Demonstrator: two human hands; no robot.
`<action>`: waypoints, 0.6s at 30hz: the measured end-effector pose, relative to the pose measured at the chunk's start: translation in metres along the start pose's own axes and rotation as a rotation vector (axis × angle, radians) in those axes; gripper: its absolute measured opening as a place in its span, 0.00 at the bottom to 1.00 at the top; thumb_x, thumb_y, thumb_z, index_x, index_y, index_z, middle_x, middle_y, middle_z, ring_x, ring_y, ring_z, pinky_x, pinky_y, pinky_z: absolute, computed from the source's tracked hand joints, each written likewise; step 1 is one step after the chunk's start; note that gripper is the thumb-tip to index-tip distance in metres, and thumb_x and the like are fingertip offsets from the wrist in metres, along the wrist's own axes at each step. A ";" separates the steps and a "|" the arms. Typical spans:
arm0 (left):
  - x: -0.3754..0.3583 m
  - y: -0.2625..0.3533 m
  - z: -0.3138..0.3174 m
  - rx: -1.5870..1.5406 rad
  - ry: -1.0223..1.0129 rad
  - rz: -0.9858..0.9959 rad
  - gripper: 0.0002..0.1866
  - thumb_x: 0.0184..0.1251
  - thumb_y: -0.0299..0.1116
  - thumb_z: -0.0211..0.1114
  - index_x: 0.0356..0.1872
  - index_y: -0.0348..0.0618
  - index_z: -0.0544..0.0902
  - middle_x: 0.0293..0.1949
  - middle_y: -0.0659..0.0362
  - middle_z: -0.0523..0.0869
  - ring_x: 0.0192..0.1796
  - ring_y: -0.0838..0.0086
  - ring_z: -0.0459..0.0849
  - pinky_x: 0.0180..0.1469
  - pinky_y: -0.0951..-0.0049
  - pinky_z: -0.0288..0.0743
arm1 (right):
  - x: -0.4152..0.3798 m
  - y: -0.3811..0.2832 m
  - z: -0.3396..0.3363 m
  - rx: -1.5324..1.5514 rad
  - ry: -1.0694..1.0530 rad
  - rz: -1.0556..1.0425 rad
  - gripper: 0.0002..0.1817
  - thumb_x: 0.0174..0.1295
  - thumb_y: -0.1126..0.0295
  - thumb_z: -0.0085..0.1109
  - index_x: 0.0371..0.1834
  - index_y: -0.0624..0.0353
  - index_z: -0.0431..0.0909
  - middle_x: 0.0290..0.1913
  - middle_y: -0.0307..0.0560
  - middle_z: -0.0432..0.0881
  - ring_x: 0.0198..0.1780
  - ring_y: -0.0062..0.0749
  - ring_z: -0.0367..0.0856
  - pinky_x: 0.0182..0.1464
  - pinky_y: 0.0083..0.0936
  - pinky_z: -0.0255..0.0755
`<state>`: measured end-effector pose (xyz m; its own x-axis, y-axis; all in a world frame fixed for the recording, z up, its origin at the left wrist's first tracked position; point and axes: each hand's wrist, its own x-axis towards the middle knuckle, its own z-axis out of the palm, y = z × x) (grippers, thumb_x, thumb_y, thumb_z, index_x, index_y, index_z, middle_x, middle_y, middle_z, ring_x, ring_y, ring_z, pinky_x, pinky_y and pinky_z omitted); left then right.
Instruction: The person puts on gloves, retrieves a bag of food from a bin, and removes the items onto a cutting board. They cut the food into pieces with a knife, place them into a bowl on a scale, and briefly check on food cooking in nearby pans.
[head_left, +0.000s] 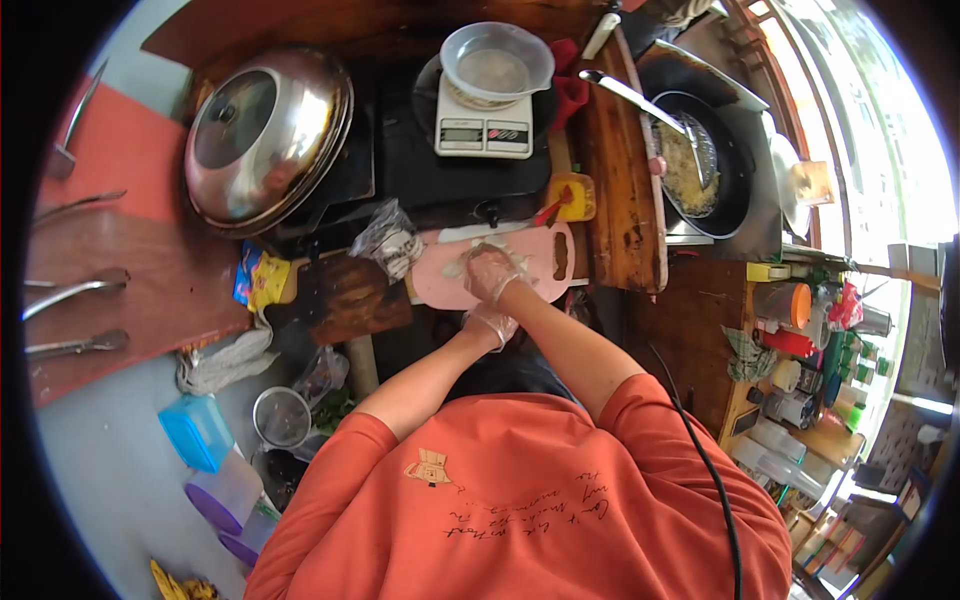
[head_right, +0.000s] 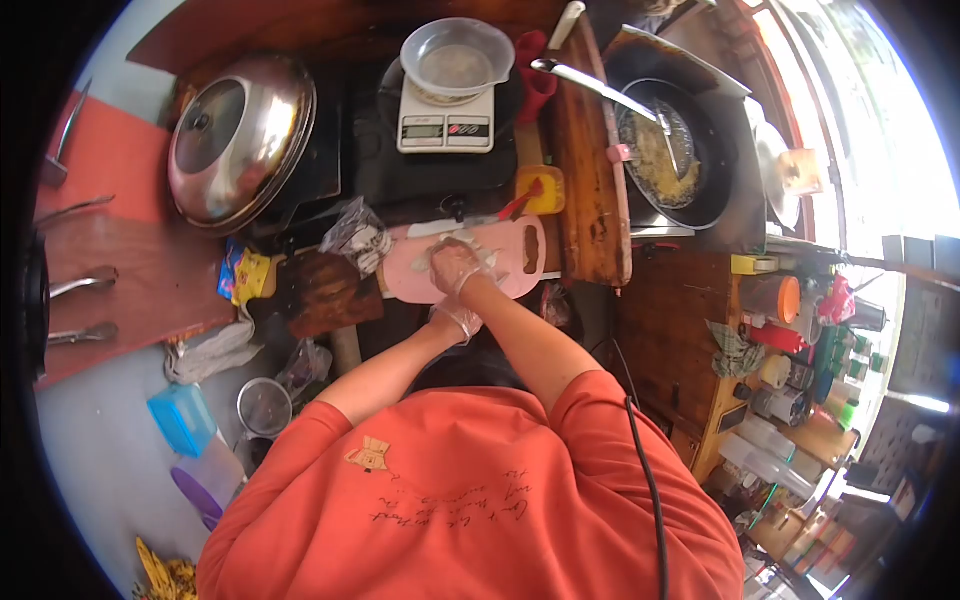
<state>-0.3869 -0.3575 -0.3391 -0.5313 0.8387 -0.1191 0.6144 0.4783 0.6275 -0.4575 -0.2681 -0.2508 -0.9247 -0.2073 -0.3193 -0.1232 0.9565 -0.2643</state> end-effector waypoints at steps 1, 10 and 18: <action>0.002 0.002 -0.002 -0.071 0.186 0.022 0.24 0.76 0.38 0.47 0.69 0.43 0.69 0.69 0.47 0.74 0.70 0.55 0.72 0.71 0.57 0.67 | 0.000 0.000 0.002 0.083 0.074 0.002 0.14 0.52 0.71 0.58 0.40 0.61 0.86 0.41 0.60 0.87 0.47 0.51 0.86 0.54 0.41 0.79; 0.011 0.006 -0.058 0.140 -0.384 -0.386 0.31 0.71 0.40 0.55 0.74 0.45 0.64 0.55 0.46 0.84 0.54 0.50 0.85 0.55 0.52 0.80 | -0.061 0.026 -0.038 0.654 0.427 0.289 0.23 0.48 0.63 0.65 0.49 0.59 0.85 0.43 0.60 0.86 0.48 0.55 0.84 0.56 0.41 0.77; -0.007 0.016 -0.079 0.072 -0.139 -0.381 0.33 0.68 0.34 0.56 0.75 0.62 0.63 0.46 0.43 0.87 0.45 0.46 0.87 0.48 0.48 0.81 | -0.097 0.068 0.052 0.399 0.408 0.416 0.24 0.52 0.66 0.67 0.53 0.64 0.81 0.50 0.63 0.83 0.54 0.56 0.81 0.58 0.42 0.75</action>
<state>-0.4193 -0.3765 -0.2680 -0.6476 0.6230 -0.4388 0.4307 0.7743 0.4637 -0.3580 -0.1935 -0.2848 -0.9371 0.3274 -0.1208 0.3395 0.7751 -0.5329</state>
